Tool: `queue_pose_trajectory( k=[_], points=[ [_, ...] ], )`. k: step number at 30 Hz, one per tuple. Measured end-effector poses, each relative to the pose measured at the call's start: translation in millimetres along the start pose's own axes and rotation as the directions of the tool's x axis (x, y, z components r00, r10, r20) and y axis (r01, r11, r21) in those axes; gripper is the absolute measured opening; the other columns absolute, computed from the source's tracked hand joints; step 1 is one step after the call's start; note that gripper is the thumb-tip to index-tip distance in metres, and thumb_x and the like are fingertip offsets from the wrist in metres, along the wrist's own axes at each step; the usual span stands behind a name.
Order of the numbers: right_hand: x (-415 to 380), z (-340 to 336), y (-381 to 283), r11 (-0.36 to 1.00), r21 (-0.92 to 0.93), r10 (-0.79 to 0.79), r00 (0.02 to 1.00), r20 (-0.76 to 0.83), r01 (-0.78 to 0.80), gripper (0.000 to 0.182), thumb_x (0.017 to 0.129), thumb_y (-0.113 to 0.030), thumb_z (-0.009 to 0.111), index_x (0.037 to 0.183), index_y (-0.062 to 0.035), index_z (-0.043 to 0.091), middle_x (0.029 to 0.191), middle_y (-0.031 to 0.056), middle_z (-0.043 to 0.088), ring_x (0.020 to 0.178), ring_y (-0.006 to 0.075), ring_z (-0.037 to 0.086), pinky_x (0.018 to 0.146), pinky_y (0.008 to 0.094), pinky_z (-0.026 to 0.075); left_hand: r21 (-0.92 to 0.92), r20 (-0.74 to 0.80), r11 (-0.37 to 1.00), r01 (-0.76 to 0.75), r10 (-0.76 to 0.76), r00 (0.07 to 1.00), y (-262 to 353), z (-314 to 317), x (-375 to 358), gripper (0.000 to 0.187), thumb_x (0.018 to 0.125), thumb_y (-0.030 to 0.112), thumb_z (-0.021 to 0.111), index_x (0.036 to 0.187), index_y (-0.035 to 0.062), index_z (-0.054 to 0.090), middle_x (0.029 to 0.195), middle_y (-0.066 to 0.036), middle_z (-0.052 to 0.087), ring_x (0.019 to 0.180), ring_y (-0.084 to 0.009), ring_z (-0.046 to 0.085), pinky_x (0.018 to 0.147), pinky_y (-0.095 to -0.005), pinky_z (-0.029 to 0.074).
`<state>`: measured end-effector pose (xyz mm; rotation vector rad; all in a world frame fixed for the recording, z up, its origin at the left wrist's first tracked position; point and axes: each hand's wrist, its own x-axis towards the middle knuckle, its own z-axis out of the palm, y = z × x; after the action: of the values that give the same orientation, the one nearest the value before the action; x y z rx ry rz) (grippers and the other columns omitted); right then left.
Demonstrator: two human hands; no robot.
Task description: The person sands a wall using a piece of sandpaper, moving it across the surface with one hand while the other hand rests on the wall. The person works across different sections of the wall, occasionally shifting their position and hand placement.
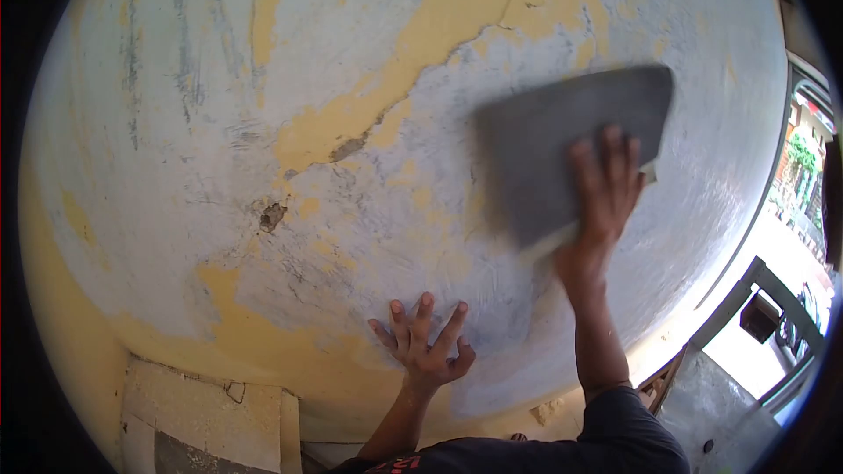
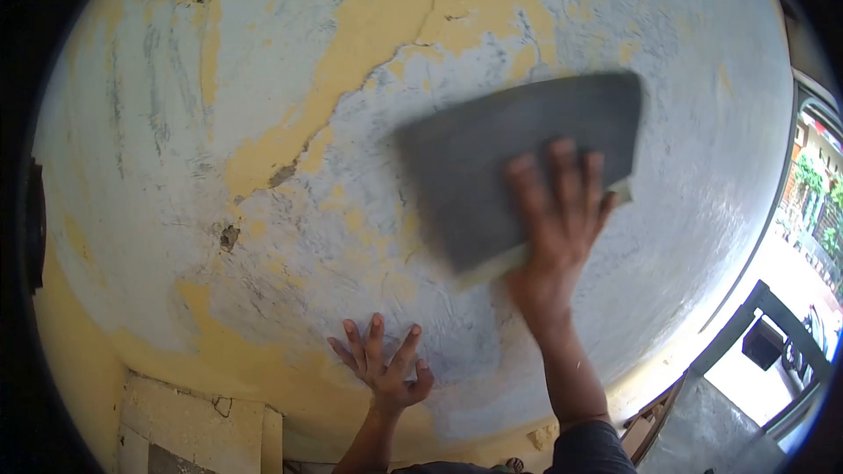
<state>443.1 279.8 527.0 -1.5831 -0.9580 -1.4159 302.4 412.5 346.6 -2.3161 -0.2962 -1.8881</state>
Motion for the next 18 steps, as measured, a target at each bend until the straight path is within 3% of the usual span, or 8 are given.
queue_pose_trajectory(
  k=[3, 4, 7, 9, 11, 14, 17, 18],
  points=[
    [-20.5, 0.9, -9.9, 1.0, 0.029, 0.001, 1.0, 0.024, -0.002, 0.053, 0.083, -0.017, 0.066, 0.134, -0.0294, 0.058, 0.154, 0.0074, 0.038, 0.148, 0.0355, 0.02, 0.116, 0.0632, 0.002, -0.019, -0.013, 0.999, 0.042, -0.042, 0.999, 1.3, 1.4, -1.3, 0.044, 0.079, 0.035, 0.054, 0.119, 0.0286, 0.07, 0.151, -0.01, 0.041, 0.148, -0.0412, 0.014, 0.116, -0.0629, -0.005],
    [-35.6, -0.6, -13.1, 0.96, 0.003, -0.278, 0.947, 0.164, 0.281, 0.053, 0.084, -0.012, 0.062, 0.134, -0.0288, 0.058, 0.154, 0.0073, 0.039, 0.147, 0.036, 0.021, 0.116, 0.0633, 0.002, -0.024, -0.019, 0.999, 0.032, -0.033, 0.999, 0.3, 6.3, -2.6, 0.044, 0.079, 0.035, 0.054, 0.119, 0.0286, 0.07, 0.151, -0.01, 0.041, 0.148, -0.0412, 0.014, 0.116, -0.0629, -0.005],
    [-25.3, -9.5, -12.2, 0.915, -0.064, -0.381, 0.903, 0.197, 0.399, 0.055, 0.084, -0.013, 0.062, 0.136, -0.0286, 0.057, 0.154, 0.0077, 0.038, 0.147, 0.0365, 0.021, 0.116, 0.0632, 0.003, -0.139, -0.103, 0.99, 0.012, -0.026, 0.994, -4.8, 9.7, -7.0, 0.044, 0.079, 0.035, 0.053, 0.119, 0.0279, 0.07, 0.151, -0.01, 0.04, 0.148, -0.041, 0.013, 0.116, -0.0634, -0.005],
    [11.1, -13.2, 1.8, 1.0, 0.024, -0.004, 1.0, 0.002, 0.004, 0.054, 0.085, -0.011, 0.061, 0.135, -0.029, 0.058, 0.154, 0.0066, 0.038, 0.147, 0.0367, 0.02, 0.117, 0.061, 0.003, -0.014, -0.024, 1.0, 0.006, -0.006, 1.0, 0.2, 2.0, 1.5, 0.041, 0.085, 0.036, 0.049, 0.118, 0.022, 0.069, 0.153, -0.015, 0.037, 0.148, -0.043, 0.011, 0.116, -0.063, -0.006],
    [19.5, -7.0, 6.7, 0.999, -0.009, 0.037, 0.998, -0.059, -0.037, 0.054, 0.084, -0.009, 0.061, 0.134, -0.0298, 0.058, 0.154, 0.0061, 0.038, 0.147, 0.0367, 0.021, 0.117, 0.0602, 0.005, -0.025, -0.021, 0.999, 0.023, -0.024, 1.0, 1.9, 1.7, -0.1, 0.042, 0.082, 0.035, 0.051, 0.118, 0.0243, 0.07, 0.152, -0.013, 0.039, 0.148, -0.0421, 0.012, 0.116, -0.0634, -0.006],
    [-12.9, -12.5, -11.5, 0.885, 0.069, -0.462, 0.851, 0.249, 0.46, 0.058, 0.082, -0.004, 0.062, 0.133, -0.031, 0.059, 0.153, 0.0065, 0.04, 0.146, 0.0345, 0.025, 0.115, 0.0623, 0.011, -0.049, -0.038, 0.999, 0.02, -0.022, 0.999, -2.5, 6.3, -0.7, 0.044, 0.079, 0.034, 0.053, 0.119, 0.0267, 0.07, 0.151, -0.012, 0.04, 0.148, -0.0412, 0.013, 0.116, -0.0634, -0.005],
    [9.2, -4.3, 23.6, 0.957, -0.114, -0.262, 0.963, 0.064, 0.268, 0.06, 0.081, -0.003, 0.062, 0.135, -0.0286, 0.057, 0.152, 0.0071, 0.041, 0.145, 0.0352, 0.027, 0.114, 0.0641, 0.014, -0.048, -0.017, 0.999, 0.008, -0.009, 1.0, -2.0, 0.6, 0.4, 0.043, 0.082, 0.034, 0.051, 0.119, 0.0239, 0.069, 0.152, -0.014, 0.039, 0.148, -0.0425, 0.012, 0.116, -0.0631, -0.005],
    [27.6, -10.1, 29.3, 0.995, -0.034, -0.097, 0.993, -0.072, 0.095, 0.062, 0.08, -0.005, 0.064, 0.137, -0.0256, 0.055, 0.153, 0.0077, 0.04, 0.144, 0.0371, 0.028, 0.113, 0.0641, 0.014, -0.027, -0.011, 1.0, 0.0, -0.001, 1.0, 0.6, -0.7, 2.7, 0.042, 0.085, 0.034, 0.05, 0.12, 0.0209, 0.068, 0.152, -0.015, 0.038, 0.148, -0.0439, 0.011, 0.116, -0.063, -0.005]
  ],
)
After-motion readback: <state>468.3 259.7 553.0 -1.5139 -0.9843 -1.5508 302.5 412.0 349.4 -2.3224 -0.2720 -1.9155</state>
